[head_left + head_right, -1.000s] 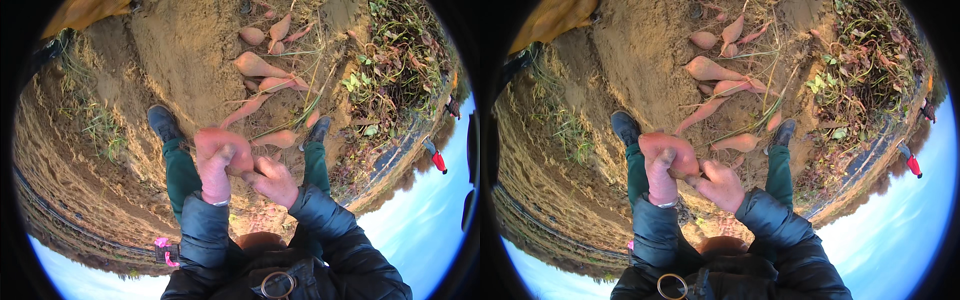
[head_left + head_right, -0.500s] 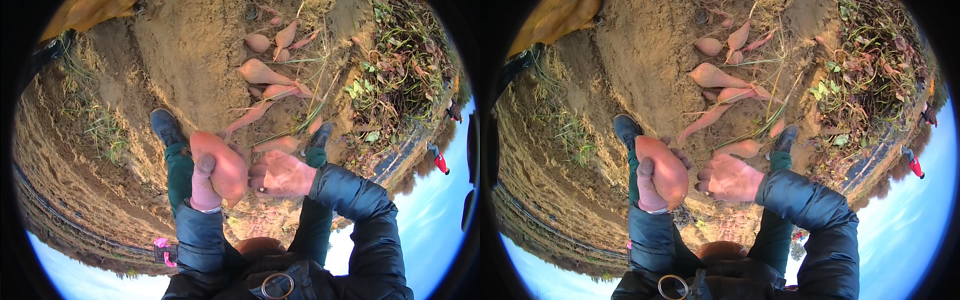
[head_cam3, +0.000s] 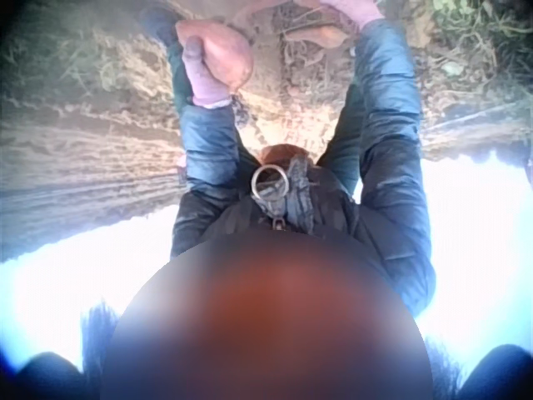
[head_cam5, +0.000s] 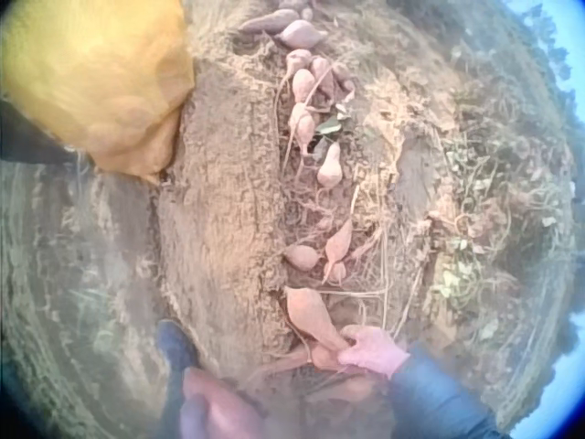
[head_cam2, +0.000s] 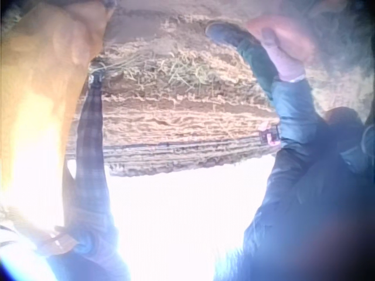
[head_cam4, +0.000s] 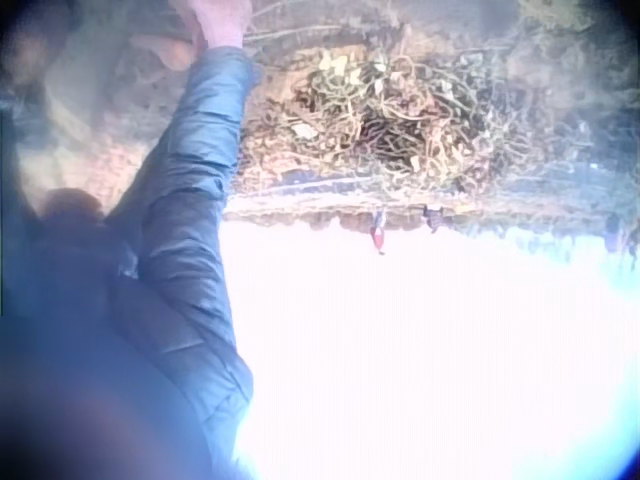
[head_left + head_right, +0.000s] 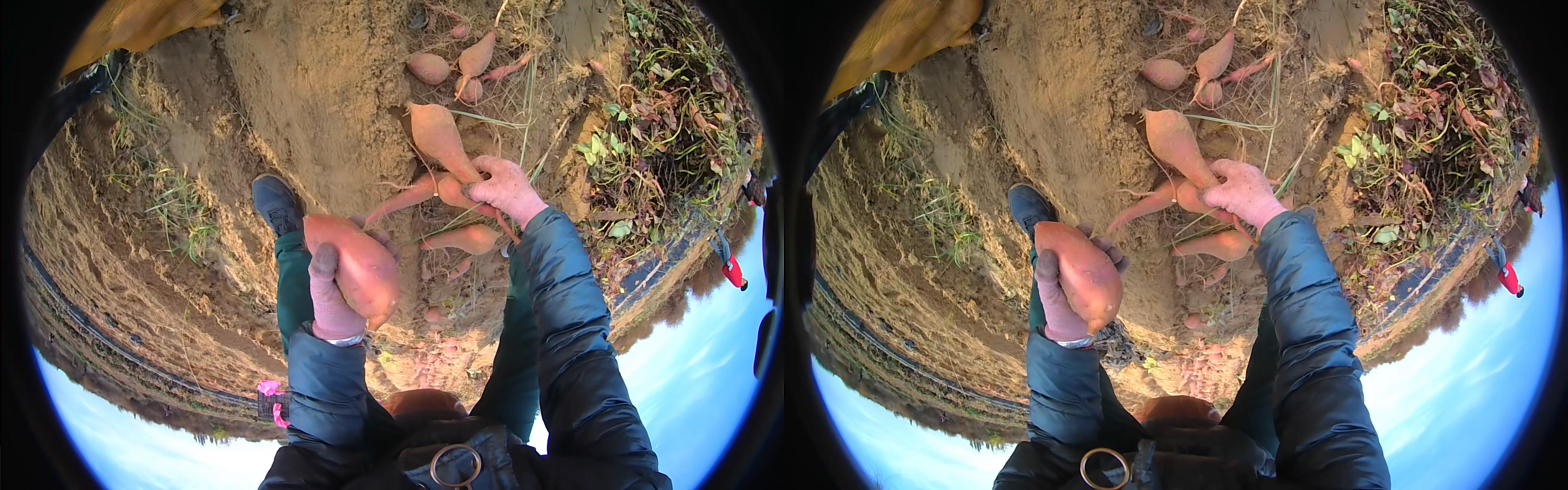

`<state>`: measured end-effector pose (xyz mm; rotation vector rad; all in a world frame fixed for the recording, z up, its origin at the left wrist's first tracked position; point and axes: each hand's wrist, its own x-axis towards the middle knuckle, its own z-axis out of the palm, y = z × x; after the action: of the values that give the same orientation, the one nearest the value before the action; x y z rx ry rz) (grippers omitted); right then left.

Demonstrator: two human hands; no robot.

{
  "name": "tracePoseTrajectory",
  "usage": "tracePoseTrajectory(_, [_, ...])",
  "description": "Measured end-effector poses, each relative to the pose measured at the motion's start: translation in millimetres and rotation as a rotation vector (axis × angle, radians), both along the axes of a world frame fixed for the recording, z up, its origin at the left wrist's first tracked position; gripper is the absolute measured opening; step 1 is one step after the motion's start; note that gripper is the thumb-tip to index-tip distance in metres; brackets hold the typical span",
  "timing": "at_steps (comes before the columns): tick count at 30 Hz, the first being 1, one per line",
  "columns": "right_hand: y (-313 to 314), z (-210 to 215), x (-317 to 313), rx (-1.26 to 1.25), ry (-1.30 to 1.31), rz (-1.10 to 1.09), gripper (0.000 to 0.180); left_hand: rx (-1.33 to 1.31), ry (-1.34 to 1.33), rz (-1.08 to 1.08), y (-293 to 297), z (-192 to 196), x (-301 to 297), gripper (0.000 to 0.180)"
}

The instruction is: The person picks up sweet potatoes from the ground and places them into a yellow mesh bag held by another person. The person repeatedly gathers sweet potatoes by hand and transfers them into the bag throughout the clip.

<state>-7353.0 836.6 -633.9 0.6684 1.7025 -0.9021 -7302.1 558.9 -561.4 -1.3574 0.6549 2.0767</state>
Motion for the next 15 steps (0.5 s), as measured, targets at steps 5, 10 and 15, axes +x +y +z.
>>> tracePoseTrajectory(5, [-42.4, 72.0, 28.2, -0.193, 0.288, -0.017, 0.042, 0.114, 0.239, 0.016, 10.1, -1.0, 2.4, 0.092])
tracePoseTrajectory(10, [-97.8, 96.0, 49.8, 0.068, 0.631, 0.613, 0.051, 0.129, 0.385, -0.267, -13.1, 0.7, 14.0, 0.098])
tracePoseTrajectory(15, [-115.3, 105.8, 53.8, 0.200, 0.733, 0.537, 0.048, 0.180, 0.374, -0.232, -21.1, -2.1, 20.5, 0.098])
